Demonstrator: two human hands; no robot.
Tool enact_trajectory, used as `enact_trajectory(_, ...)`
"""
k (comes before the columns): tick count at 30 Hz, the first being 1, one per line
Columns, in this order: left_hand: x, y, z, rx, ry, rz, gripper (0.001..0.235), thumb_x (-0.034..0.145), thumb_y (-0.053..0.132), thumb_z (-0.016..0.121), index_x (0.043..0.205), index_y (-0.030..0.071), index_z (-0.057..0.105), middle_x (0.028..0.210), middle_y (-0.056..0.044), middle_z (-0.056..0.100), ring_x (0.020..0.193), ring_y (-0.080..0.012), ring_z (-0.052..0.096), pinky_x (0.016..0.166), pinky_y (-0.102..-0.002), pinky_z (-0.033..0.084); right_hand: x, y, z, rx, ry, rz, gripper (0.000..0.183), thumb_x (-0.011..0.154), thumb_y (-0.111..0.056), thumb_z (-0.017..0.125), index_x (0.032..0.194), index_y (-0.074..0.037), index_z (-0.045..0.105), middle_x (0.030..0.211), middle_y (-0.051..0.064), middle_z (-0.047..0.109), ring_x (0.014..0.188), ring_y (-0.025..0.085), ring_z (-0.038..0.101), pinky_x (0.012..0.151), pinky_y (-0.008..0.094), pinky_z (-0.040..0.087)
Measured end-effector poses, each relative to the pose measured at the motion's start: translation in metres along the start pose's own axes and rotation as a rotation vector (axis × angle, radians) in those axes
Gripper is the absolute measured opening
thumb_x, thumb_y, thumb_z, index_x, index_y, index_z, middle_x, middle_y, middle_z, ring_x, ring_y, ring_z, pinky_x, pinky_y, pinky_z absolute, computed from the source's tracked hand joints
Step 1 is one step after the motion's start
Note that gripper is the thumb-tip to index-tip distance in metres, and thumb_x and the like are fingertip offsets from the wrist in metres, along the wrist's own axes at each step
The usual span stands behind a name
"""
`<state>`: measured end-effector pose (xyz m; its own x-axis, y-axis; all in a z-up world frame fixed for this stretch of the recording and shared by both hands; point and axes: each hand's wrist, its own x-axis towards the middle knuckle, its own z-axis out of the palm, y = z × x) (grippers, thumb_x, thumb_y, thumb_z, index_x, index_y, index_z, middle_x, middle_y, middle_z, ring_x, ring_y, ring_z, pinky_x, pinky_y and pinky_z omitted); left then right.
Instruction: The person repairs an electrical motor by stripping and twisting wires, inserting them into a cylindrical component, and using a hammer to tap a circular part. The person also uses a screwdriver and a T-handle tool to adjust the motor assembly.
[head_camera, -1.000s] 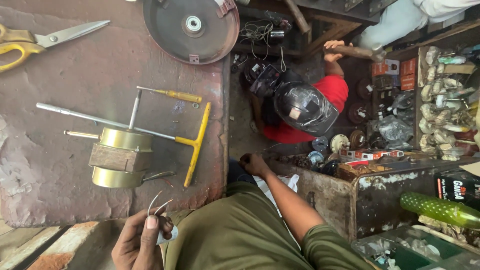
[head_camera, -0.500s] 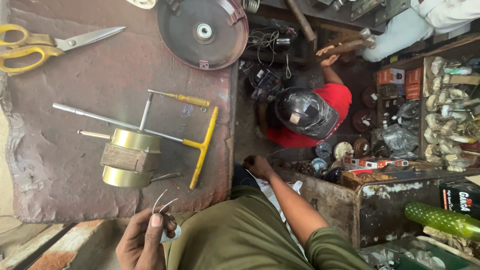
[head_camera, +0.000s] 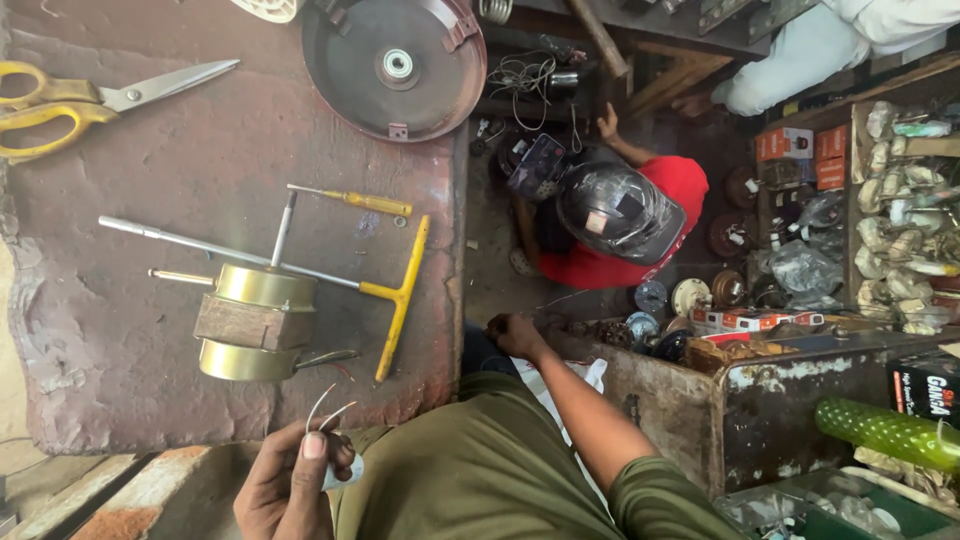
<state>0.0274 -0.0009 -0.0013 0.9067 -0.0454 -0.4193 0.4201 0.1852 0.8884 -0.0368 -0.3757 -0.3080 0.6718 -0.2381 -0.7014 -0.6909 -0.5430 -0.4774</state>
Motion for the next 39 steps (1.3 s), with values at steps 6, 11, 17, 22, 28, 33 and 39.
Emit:
enact_trajectory(6, -0.001, -0.003, 0.001, -0.002, 0.008, -0.006, 0.025, 0.1, 0.009, 0.061, 0.113, -0.013, 0.066, 0.082, -0.019, 0.069, 0.077, -0.0212, 0.067, 0.067, -0.035, 0.052, -0.002, -0.002, -0.001, 0.018, 0.002, 0.016, 0.03, 0.09, -0.019, 0.067, 0.115, -0.004, 0.075, 0.115, 0.02, 0.075, 0.109, 0.033, 0.072, 0.098, 0.041, 0.053)
enact_trajectory(11, -0.001, -0.004, 0.002, -0.022, 0.007, 0.01, 0.026, 0.1, 0.009, 0.061, 0.114, -0.013, 0.066, 0.082, -0.019, 0.068, 0.078, -0.0213, 0.066, 0.068, -0.035, 0.052, -0.002, -0.005, -0.002, 0.005, -0.007, 0.021, 0.031, 0.09, -0.021, 0.067, 0.116, -0.004, 0.075, 0.116, 0.019, 0.074, 0.11, 0.033, 0.07, 0.097, 0.041, 0.052)
enact_trajectory(17, -0.002, -0.006, 0.003, -0.029, 0.017, 0.016, 0.026, 0.1, 0.01, 0.061, 0.114, -0.013, 0.066, 0.083, -0.019, 0.068, 0.078, -0.0212, 0.066, 0.068, -0.035, 0.052, -0.001, -0.008, -0.003, 0.014, -0.019, 0.027, 0.031, 0.09, -0.019, 0.067, 0.115, -0.003, 0.075, 0.115, 0.019, 0.075, 0.11, 0.032, 0.071, 0.098, 0.041, 0.053)
enact_trajectory(22, -0.004, -0.003, 0.006, -0.029, 0.027, 0.015, 0.026, 0.1, 0.01, 0.062, 0.114, -0.012, 0.066, 0.083, -0.019, 0.068, 0.078, -0.0213, 0.067, 0.068, -0.035, 0.052, 0.0, -0.007, -0.003, 0.006, -0.019, 0.022, 0.031, 0.091, -0.023, 0.068, 0.115, -0.004, 0.075, 0.115, 0.019, 0.075, 0.11, 0.032, 0.071, 0.099, 0.041, 0.053)
enact_trajectory(28, -0.006, 0.018, 0.007, 0.223, -0.062, 0.251, 0.022, 0.103, 0.007, 0.06, 0.113, -0.011, 0.068, 0.098, -0.019, 0.07, 0.091, -0.0221, 0.069, 0.087, -0.037, 0.056, 0.002, -0.004, -0.001, 0.0, -0.007, 0.03, 0.033, 0.091, -0.027, 0.069, 0.116, -0.006, 0.075, 0.116, 0.019, 0.074, 0.112, 0.034, 0.07, 0.1, 0.042, 0.052)
enact_trajectory(33, -0.007, 0.035, -0.001, 0.172, -0.008, 0.252, 0.023, 0.105, 0.007, 0.058, 0.118, -0.01, 0.065, 0.099, -0.023, 0.074, 0.101, -0.0297, 0.075, 0.101, -0.046, 0.058, -0.016, -0.023, -0.018, 0.016, 0.051, -0.042, 0.034, 0.09, -0.027, 0.072, 0.115, -0.004, 0.074, 0.114, 0.019, 0.074, 0.107, 0.033, 0.072, 0.094, 0.041, 0.054)
enact_trajectory(39, -0.009, 0.029, -0.002, -0.096, -0.051, 0.136, 0.022, 0.103, 0.003, 0.057, 0.121, -0.01, 0.062, 0.097, -0.028, 0.074, 0.11, -0.0406, 0.074, 0.103, -0.055, 0.058, -0.121, -0.107, -0.078, 0.123, 0.404, -0.347, 0.025, 0.091, -0.017, 0.068, 0.111, -0.003, 0.075, 0.103, 0.015, 0.077, 0.091, 0.027, 0.077, 0.077, 0.034, 0.06)
